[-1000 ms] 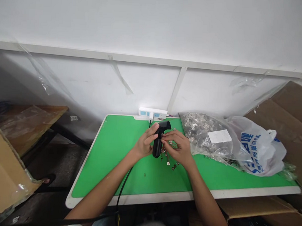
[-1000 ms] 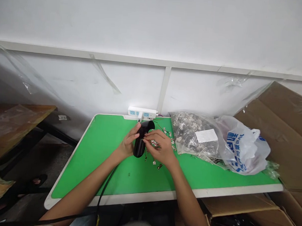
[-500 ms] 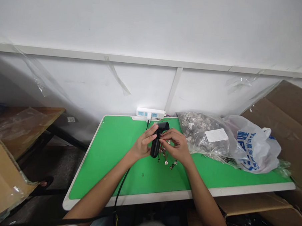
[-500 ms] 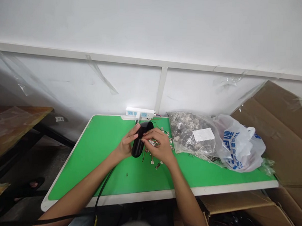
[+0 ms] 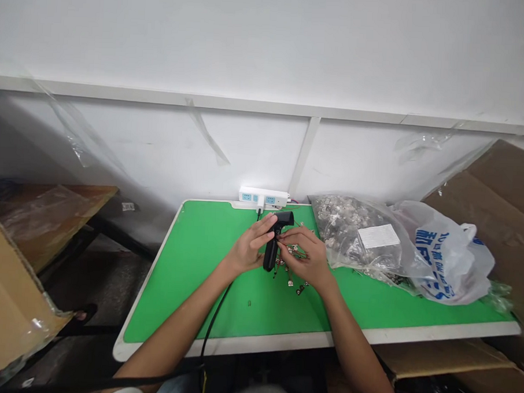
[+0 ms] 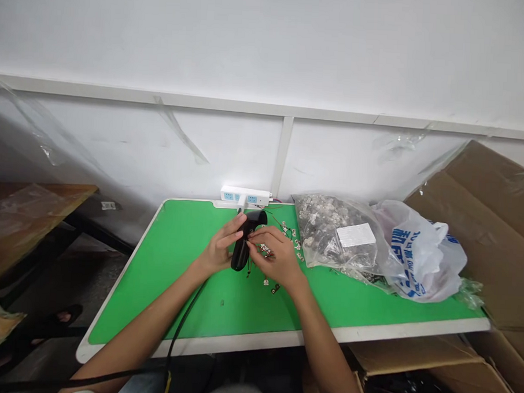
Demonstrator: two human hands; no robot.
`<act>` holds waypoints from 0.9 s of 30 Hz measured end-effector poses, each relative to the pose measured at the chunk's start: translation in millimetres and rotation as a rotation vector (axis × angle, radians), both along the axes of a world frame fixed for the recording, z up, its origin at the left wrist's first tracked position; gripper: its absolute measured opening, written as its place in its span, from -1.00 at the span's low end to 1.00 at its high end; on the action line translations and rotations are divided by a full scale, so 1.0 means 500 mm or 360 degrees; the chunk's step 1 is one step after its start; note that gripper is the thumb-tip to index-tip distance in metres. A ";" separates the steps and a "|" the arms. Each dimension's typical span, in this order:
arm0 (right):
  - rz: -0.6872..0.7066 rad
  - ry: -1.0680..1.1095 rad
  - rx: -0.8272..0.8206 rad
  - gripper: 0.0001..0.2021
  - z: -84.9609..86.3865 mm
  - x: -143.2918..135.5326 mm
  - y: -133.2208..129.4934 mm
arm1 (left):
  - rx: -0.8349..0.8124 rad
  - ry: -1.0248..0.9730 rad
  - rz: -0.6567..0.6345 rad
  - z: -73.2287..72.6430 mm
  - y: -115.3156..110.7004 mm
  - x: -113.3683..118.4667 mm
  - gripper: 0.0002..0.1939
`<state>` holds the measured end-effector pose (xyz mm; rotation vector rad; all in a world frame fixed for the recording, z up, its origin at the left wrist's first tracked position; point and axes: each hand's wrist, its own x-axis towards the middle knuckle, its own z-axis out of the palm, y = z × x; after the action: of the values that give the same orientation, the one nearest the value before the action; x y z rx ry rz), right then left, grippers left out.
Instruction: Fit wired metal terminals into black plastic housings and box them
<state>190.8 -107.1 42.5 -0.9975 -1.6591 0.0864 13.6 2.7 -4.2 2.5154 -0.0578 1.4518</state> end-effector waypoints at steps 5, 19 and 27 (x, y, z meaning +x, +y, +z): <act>-0.0001 -0.0002 -0.0018 -0.88 -0.001 -0.001 0.000 | 0.0010 0.0011 -0.0025 0.001 0.000 -0.001 -0.09; 0.0079 0.0125 -0.0131 -0.91 0.002 0.007 0.006 | -0.0075 0.0010 -0.0080 0.007 -0.011 0.003 -0.13; 0.0102 0.0123 -0.0215 -0.90 0.006 0.012 0.003 | -0.0040 0.0071 -0.0057 -0.001 -0.008 -0.002 -0.07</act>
<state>196.9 -105.6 45.6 -1.0297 -1.6312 0.2798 12.8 -1.4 -4.9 2.5128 -0.0758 1.3736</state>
